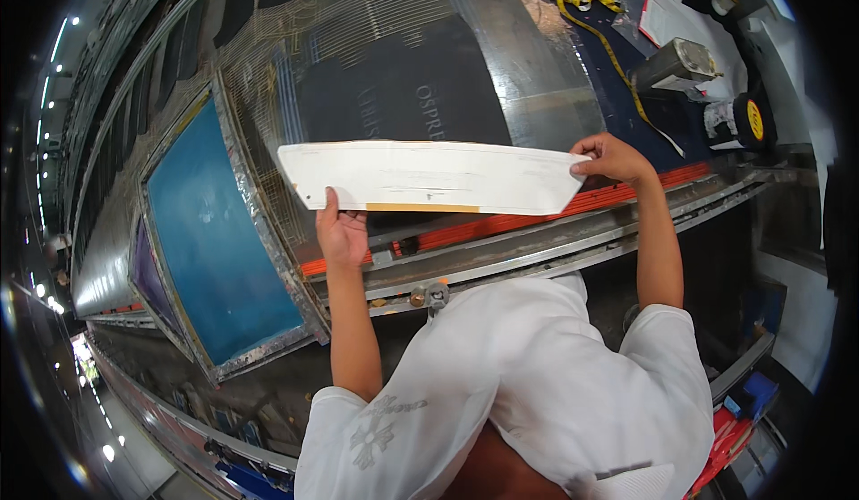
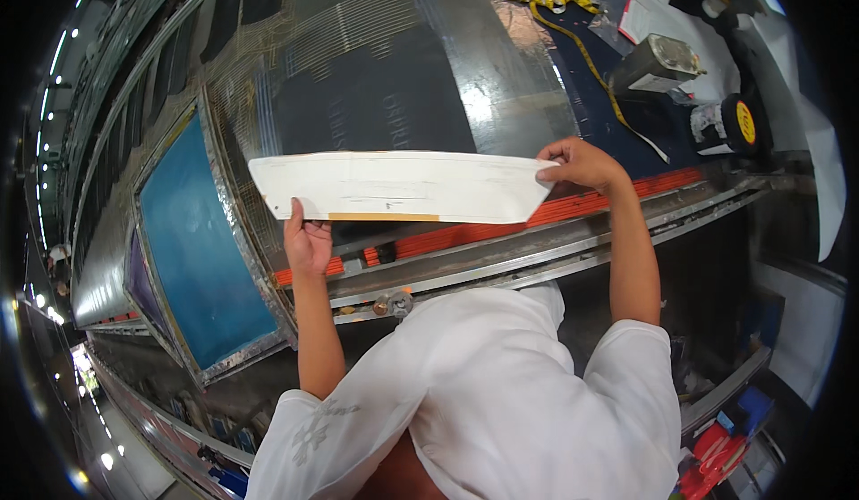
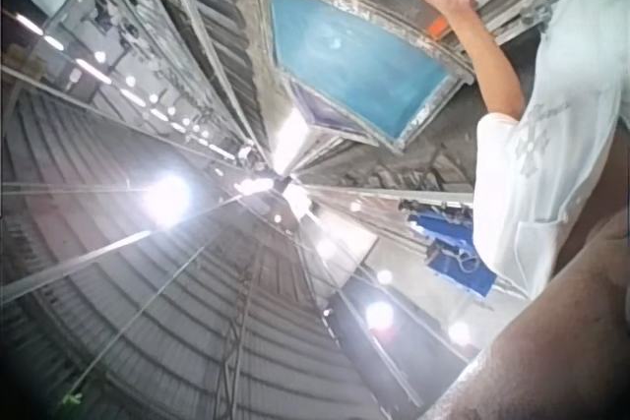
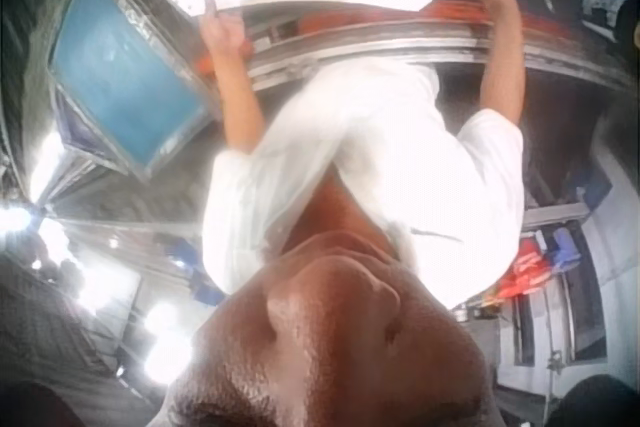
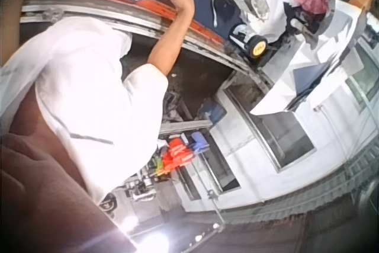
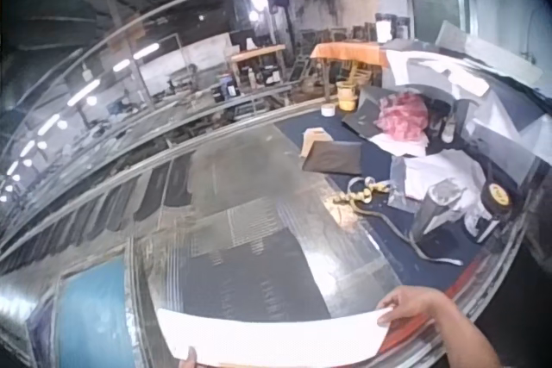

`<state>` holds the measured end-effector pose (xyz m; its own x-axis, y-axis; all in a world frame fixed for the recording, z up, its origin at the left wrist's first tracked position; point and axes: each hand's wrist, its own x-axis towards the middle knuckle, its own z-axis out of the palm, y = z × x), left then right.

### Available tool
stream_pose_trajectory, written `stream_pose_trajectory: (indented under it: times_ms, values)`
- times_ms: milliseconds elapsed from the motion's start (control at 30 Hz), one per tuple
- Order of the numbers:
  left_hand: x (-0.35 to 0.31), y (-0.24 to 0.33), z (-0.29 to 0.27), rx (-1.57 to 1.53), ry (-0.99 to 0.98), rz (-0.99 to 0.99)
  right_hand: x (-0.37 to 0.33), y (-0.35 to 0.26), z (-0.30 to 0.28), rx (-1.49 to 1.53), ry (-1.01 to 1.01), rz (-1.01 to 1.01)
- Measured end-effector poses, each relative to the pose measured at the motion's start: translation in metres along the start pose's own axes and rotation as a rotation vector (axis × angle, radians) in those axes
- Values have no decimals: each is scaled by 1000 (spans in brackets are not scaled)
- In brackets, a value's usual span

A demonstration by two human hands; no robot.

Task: The person handles several large rectangular frames, moving them on a workbench. They then pick up a white curved object and a black rectangular piece, aligning and fitting the black piece into a slot on the white object. The person continues to adjust the fit of the black piece within the white object.

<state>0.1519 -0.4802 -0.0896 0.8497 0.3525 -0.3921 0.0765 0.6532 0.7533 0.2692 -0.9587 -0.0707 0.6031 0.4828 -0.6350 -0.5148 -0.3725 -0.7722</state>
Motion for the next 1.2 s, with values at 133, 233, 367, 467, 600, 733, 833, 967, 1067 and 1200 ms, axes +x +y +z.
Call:
stream_pose_trajectory:
  times_ms: [133,233,367,467,600,733,833,967,1067,1200]
  values:
    - [7,-3,-6,-56,9,-48,11,14,0,251,181,-149]
    - [8,-3,-8,-96,4,-94,18,20,6,393,267,-153]
    - [15,-6,-5,-85,11,-98,24,21,4,452,291,-129]
    - [15,-7,-4,-94,32,-101,26,23,3,472,296,-123]
    - [15,-6,0,-87,57,-118,26,25,4,481,313,-125]
    - [13,-5,3,-88,19,-109,24,24,7,505,334,-148]
    - [13,-5,3,-98,1,-118,24,25,8,524,345,-173]
    - [13,-6,4,-104,12,-128,25,28,5,537,342,-177]
    - [11,-9,5,-94,47,-119,25,32,2,546,351,-172]
    - [2,-11,-1,-88,116,-128,26,39,-3,539,332,-156]
